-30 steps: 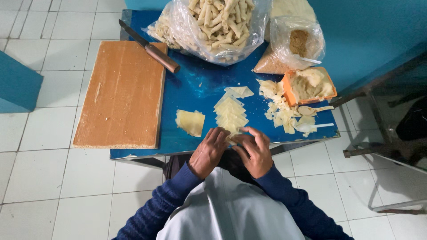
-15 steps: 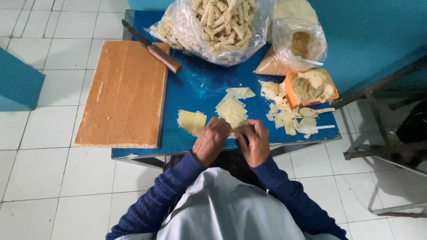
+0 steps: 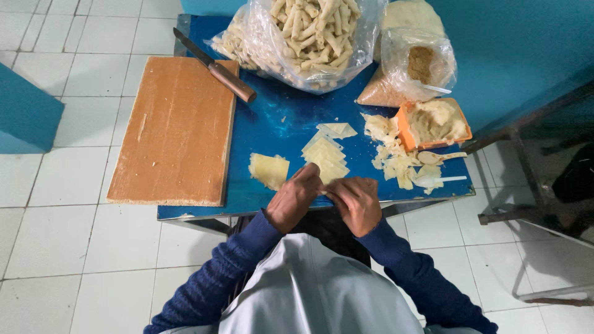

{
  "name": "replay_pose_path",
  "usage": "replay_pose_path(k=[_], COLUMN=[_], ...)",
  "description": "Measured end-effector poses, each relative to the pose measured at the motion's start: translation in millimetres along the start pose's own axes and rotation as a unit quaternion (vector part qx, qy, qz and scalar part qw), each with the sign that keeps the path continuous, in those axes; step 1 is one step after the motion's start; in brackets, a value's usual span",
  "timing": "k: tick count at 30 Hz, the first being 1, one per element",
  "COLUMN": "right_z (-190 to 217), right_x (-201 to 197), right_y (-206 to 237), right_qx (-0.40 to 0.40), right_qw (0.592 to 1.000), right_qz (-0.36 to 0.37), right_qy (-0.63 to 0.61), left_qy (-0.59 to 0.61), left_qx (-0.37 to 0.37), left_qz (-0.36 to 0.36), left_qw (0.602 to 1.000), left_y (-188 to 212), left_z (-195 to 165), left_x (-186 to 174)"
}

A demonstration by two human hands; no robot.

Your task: The person sits at a blue table and folds square dough pieces by hand into triangular shapes, stacking the folded pieces on the table. They occasionally use a spoon to scoop brown powder from a plastic bag and add it to a container of dough pieces.

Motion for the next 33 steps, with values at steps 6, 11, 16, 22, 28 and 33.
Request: replay_pose_path(k=[6,11,16,22,28,33], right_z=[-9.7,-19.7,-14.8,0.3,8.1,15.8], right_x=[4.5,12.9,10.1,2.0,2.3,2.0], right_y=[-5.9,-9.7,-7.0,-4.0,3.1,14.9], right_qx=[0.001,0.033,0.020,-0.021,-0.008,-0.004], right_qw=[1.000,0.998,0.999,0.998,0.993,0.983], right_qz=[0.023,0.047,0.033,-0.024,-0.019,0.016], right_qy=[-0.011,-0.010,0.005,0.056,0.117,0.183], left_qy=[-0.015,0.007,-0.013,0.019,-0.035,-0.050], left_qx=[0.044,-0.001,0.039,-0.029,-0.023,-0.033], left_qz=[0.038,0.012,0.003,0.016,-0.008,-0.042], left_qw=[0.998,1.000,0.999,0.999,0.999,0.997], left_y=[-11.8,-13.4,-17.2,-11.8,-6.0,16.0], left_z=[8.3,15.4,12.0,14.9,1.7,0.9], left_x=[6.6,1.9,1.4,0.8,-2.0,2.1])
Point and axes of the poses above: each hand's wrist, its own y-axis away from the middle knuckle, its own x-axis out of the palm, z = x × y, the point moved 9 cm from there along -y, towards the middle knuckle, and after that the axes turned 1 degree about -x, right-handed, at the moved point
